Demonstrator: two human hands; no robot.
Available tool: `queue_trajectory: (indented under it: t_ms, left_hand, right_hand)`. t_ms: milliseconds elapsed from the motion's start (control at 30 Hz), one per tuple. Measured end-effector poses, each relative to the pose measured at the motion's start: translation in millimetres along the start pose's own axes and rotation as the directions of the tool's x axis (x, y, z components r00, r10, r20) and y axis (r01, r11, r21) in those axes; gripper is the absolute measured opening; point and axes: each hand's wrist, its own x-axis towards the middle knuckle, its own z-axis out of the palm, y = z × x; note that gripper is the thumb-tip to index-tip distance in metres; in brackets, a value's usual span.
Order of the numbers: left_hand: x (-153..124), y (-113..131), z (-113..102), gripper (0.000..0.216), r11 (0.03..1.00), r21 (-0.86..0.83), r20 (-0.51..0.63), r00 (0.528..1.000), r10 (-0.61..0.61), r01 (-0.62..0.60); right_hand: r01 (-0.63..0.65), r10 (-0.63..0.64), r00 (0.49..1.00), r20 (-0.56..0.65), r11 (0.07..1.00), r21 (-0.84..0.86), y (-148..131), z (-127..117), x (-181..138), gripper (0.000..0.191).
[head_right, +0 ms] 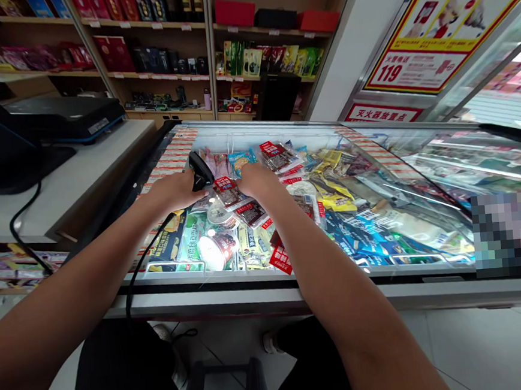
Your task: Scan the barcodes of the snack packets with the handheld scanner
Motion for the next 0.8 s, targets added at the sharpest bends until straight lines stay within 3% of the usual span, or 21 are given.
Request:
queue_trajectory:
  t_ms: [133, 200, 367, 433, 533, 667, 800]
  left_hand:
    - [5.4, -4.5, 3.7, 0.067, 0.992, -0.121, -0.064, 0.998, 0.013, -0.021]
    - [11.3, -5.5, 9.1, 0.069, 0.964, -0.263, -0.121, 0.993, 0.01, -0.041]
    - [20.5, 9.8, 26.9, 0.057, 0.739, -0.651, -0.314, 0.948, -0.053, -0.174]
    - [18.2, 19.8, 31.1, 0.056, 0.657, -0.727, -0.33, 0.941, -0.079, -0.2]
    - [11.2, 29.2, 29.8, 0.049, 0.599, -0.732, -0.413, 0.911, -0.009, -0.326]
    - [9.7, 24.5, 18.7, 0.039, 0.606, -0.666, -0.473, 0.874, 0.108, -0.435]
    - [20.7, 9.3, 15.6, 0.025, 0.669, -0.611, -0.5, 0.861, 0.09, -0.424]
  right_hand:
    - [0.071, -0.059, 0.992, -0.107, 0.991, 0.113, 3.1, -1.4, -0.8, 0.025]
    - [0.124, -0.098, 0.986, -0.133, 0.97, 0.211, 2.0, -4.2, -0.9, 0.033]
    - [0.11, -0.087, 0.994, -0.069, 0.857, 0.503, -10.5, -9.6, -4.3, 0.059]
    - [0.073, -0.068, 0.997, -0.032, 0.758, 0.648, -16.3, -6.5, -5.2, 0.065]
    - [0.076, -0.133, 0.991, -0.008, 0.518, 0.852, -22.3, 3.1, -3.6, 0.063]
    - [0.07, -0.231, 0.973, -0.017, 0.223, 0.972, -24.9, 12.8, 2.3, 0.055]
    - [0.07, -0.121, 0.99, -0.065, 0.039, 0.997, -19.8, 10.7, 8.4, 0.064]
